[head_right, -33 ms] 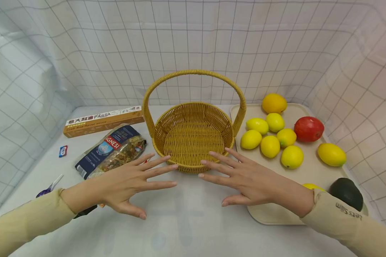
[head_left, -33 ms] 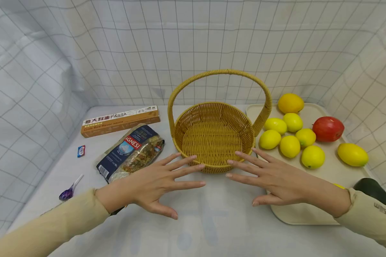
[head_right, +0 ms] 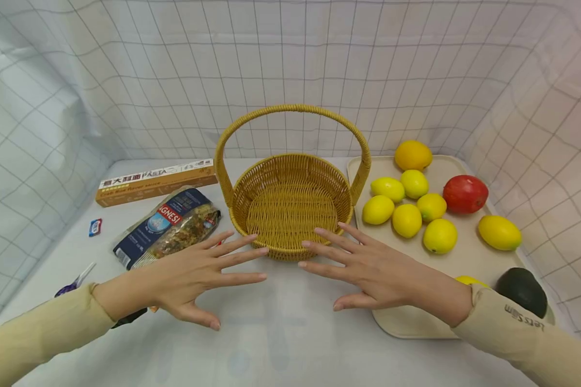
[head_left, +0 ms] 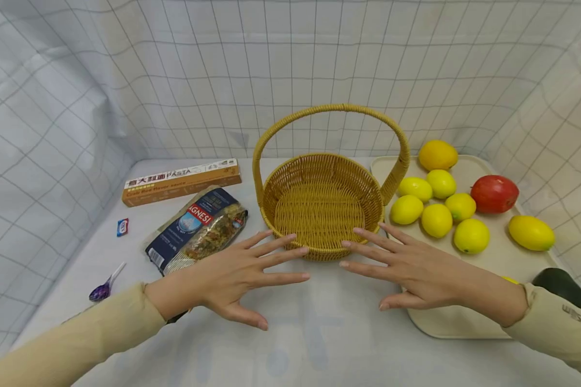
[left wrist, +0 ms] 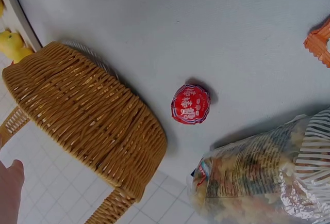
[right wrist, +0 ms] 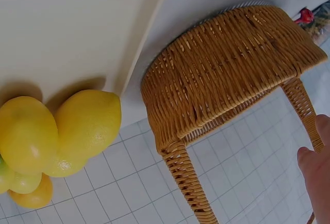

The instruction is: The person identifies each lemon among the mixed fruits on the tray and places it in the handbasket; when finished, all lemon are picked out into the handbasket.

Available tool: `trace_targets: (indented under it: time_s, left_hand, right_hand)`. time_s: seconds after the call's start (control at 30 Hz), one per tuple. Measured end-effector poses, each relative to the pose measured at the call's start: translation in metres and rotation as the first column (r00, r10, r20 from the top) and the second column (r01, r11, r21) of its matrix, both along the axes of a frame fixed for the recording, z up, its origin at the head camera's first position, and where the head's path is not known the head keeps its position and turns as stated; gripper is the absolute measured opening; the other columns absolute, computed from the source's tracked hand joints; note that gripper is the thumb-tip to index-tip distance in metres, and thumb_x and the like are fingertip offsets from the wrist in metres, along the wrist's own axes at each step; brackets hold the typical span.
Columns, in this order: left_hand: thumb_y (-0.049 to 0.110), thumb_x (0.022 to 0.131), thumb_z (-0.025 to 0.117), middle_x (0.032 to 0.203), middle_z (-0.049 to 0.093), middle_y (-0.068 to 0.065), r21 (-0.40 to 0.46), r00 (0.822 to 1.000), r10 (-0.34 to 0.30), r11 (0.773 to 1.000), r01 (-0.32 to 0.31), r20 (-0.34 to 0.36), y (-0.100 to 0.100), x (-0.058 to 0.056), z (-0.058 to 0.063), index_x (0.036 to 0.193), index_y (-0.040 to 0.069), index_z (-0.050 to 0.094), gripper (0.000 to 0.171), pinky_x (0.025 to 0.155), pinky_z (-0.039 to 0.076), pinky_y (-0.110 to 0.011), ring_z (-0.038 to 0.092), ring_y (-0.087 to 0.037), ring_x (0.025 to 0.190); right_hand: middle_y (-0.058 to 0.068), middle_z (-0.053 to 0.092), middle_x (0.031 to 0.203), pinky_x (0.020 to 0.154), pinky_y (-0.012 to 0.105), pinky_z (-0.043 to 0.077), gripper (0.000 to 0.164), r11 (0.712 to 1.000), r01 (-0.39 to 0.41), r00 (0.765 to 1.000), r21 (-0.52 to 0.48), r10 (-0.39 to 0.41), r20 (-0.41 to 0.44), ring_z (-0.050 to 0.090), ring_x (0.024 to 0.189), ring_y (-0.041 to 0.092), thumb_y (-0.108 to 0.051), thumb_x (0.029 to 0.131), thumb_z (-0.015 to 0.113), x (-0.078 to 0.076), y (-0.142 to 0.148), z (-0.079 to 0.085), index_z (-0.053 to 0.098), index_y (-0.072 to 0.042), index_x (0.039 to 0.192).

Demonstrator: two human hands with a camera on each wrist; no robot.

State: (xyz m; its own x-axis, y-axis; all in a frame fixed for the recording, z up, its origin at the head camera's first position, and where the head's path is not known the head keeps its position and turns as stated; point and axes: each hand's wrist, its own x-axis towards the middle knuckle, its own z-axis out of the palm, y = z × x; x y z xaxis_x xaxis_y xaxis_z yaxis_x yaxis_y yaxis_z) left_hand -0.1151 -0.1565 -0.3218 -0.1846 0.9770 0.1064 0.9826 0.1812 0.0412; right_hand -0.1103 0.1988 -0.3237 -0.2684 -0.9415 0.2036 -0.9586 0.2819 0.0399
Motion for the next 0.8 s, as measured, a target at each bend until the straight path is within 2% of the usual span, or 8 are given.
trace_targets:
  time_s: [0.37,0.47,0.53,0.6,0.63,0.67,0.7,0.8]
  left_hand:
    - [0.067,0.087,0.039,0.155,0.011,-0.008,-0.017,1.000,0.012,1.000,-0.012,0.003,0.001,-0.003,-0.005,0.150,0.023,0.024,0.079,0.105,0.012,-0.057,0.005,-0.031,0.139]
    - [0.058,0.090,0.047,0.155,0.012,-0.007,0.012,0.998,0.063,0.998,-0.063,-0.008,0.001,0.001,-0.006,0.149,0.020,0.029,0.072,0.105,0.013,-0.057,0.006,-0.031,0.139]
    - [0.050,0.093,0.050,0.154,0.014,-0.007,0.098,0.991,0.132,0.986,-0.135,0.031,0.002,0.005,-0.007,0.146,0.019,0.037,0.063,0.105,0.012,-0.058,0.007,-0.032,0.139]
    - [0.040,0.094,0.054,0.154,0.016,-0.008,0.234,0.969,0.206,0.944,-0.234,0.136,0.005,0.009,-0.005,0.142,0.017,0.044,0.054,0.105,0.011,-0.058,0.007,-0.033,0.139]
    - [0.035,0.095,0.055,0.154,0.017,-0.008,0.308,0.949,0.234,0.906,-0.291,0.210,0.007,0.011,-0.004,0.140,0.016,0.047,0.050,0.105,0.011,-0.058,0.007,-0.033,0.139]
    - [0.031,0.094,0.058,0.153,0.018,-0.008,0.381,0.924,0.250,0.856,-0.350,0.288,0.009,0.013,-0.004,0.138,0.016,0.049,0.048,0.105,0.012,-0.058,0.007,-0.033,0.139]
    - [0.026,0.093,0.061,0.153,0.018,-0.007,0.439,0.896,0.266,0.799,-0.411,0.355,0.011,0.015,-0.004,0.138,0.015,0.050,0.048,0.105,0.021,-0.052,0.007,-0.032,0.139]
    - [0.013,0.089,0.065,0.153,0.019,-0.005,0.542,0.810,0.313,0.617,-0.570,0.496,0.017,0.018,-0.008,0.139,0.013,0.048,0.052,0.102,0.028,-0.050,0.009,-0.028,0.139]
  right_hand:
    - [0.009,0.023,0.152,0.106,0.054,0.008,0.068,1.000,-0.009,1.000,0.006,0.009,0.000,0.016,0.137,0.033,-0.059,0.094,0.036,-0.001,-0.004,-0.007,0.031,-0.017,0.148]
    - [0.009,0.021,0.152,0.106,0.055,0.011,0.069,1.000,0.017,1.000,0.012,-0.017,0.005,0.015,0.137,0.033,-0.058,0.093,0.038,0.002,-0.004,-0.008,0.029,-0.018,0.149]
    - [0.008,0.017,0.153,0.106,0.054,0.010,0.068,0.997,0.079,0.997,0.015,-0.079,0.027,0.012,0.138,0.033,-0.056,0.094,0.040,0.003,0.000,-0.005,0.026,-0.020,0.150]
    - [0.007,0.015,0.154,0.107,0.054,0.008,0.066,0.985,0.174,0.983,-0.008,-0.173,0.054,0.010,0.138,0.033,-0.053,0.095,0.042,0.005,0.009,0.001,0.025,-0.021,0.150]
    - [0.007,0.014,0.154,0.107,0.053,0.007,0.066,0.973,0.229,0.971,-0.033,-0.227,0.072,0.009,0.138,0.033,-0.050,0.095,0.044,0.005,0.016,0.004,0.025,-0.020,0.150]
    - [0.007,0.013,0.155,0.108,0.051,0.004,0.065,0.955,0.290,0.954,-0.058,-0.283,0.102,0.007,0.139,0.033,-0.045,0.095,0.046,0.005,0.024,0.007,0.024,-0.020,0.150]
    - [0.006,0.013,0.155,0.109,0.050,0.003,0.064,0.933,0.347,0.933,-0.093,-0.334,0.131,0.007,0.139,0.032,-0.041,0.096,0.049,0.006,0.034,0.010,0.024,-0.019,0.150]
    - [0.006,0.014,0.154,0.110,0.044,0.003,0.063,0.836,0.498,0.856,-0.230,-0.432,0.283,0.006,0.139,0.027,-0.020,0.095,0.054,0.007,0.065,0.014,0.024,-0.015,0.150]
